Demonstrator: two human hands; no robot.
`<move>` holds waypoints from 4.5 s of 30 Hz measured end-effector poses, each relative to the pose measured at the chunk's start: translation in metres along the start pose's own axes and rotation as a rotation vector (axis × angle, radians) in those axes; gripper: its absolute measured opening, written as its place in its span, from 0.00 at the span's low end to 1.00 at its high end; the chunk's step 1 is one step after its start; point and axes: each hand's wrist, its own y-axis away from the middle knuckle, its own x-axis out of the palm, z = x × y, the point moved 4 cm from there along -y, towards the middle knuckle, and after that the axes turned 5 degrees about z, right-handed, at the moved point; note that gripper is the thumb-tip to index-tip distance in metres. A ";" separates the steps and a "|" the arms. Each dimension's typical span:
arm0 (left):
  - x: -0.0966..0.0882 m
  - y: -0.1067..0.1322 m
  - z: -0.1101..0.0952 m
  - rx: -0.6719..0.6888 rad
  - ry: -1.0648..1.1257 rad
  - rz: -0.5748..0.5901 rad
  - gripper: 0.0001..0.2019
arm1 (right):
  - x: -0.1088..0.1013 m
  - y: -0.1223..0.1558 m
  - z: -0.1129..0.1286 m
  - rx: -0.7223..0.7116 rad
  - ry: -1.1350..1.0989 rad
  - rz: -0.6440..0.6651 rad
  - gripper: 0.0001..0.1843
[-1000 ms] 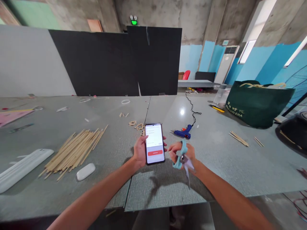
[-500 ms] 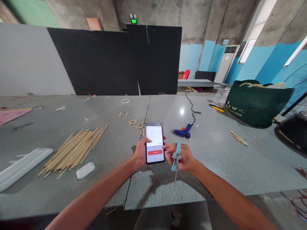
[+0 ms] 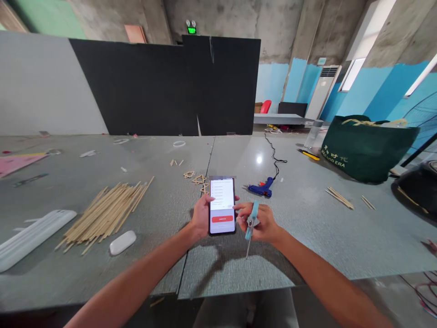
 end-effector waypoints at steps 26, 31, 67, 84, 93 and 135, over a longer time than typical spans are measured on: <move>0.005 0.000 -0.009 0.000 -0.041 -0.058 0.28 | 0.002 0.005 0.000 -0.016 0.063 0.006 0.11; -0.004 -0.002 -0.002 -0.039 -0.058 -0.077 0.26 | 0.002 0.004 0.000 -0.026 0.062 0.008 0.12; 0.010 0.005 -0.005 -0.024 -0.087 -0.065 0.26 | 0.002 0.005 0.001 -0.035 0.063 -0.024 0.10; 0.009 0.008 -0.002 -0.034 -0.096 -0.082 0.27 | 0.001 0.007 0.002 -0.005 0.107 -0.024 0.09; 0.016 0.009 0.000 -0.076 -0.031 -0.087 0.26 | 0.000 0.003 0.006 -0.027 0.100 -0.036 0.10; 0.016 0.009 0.003 -0.145 -0.135 0.012 0.30 | -0.006 0.002 -0.003 0.015 0.046 0.024 0.10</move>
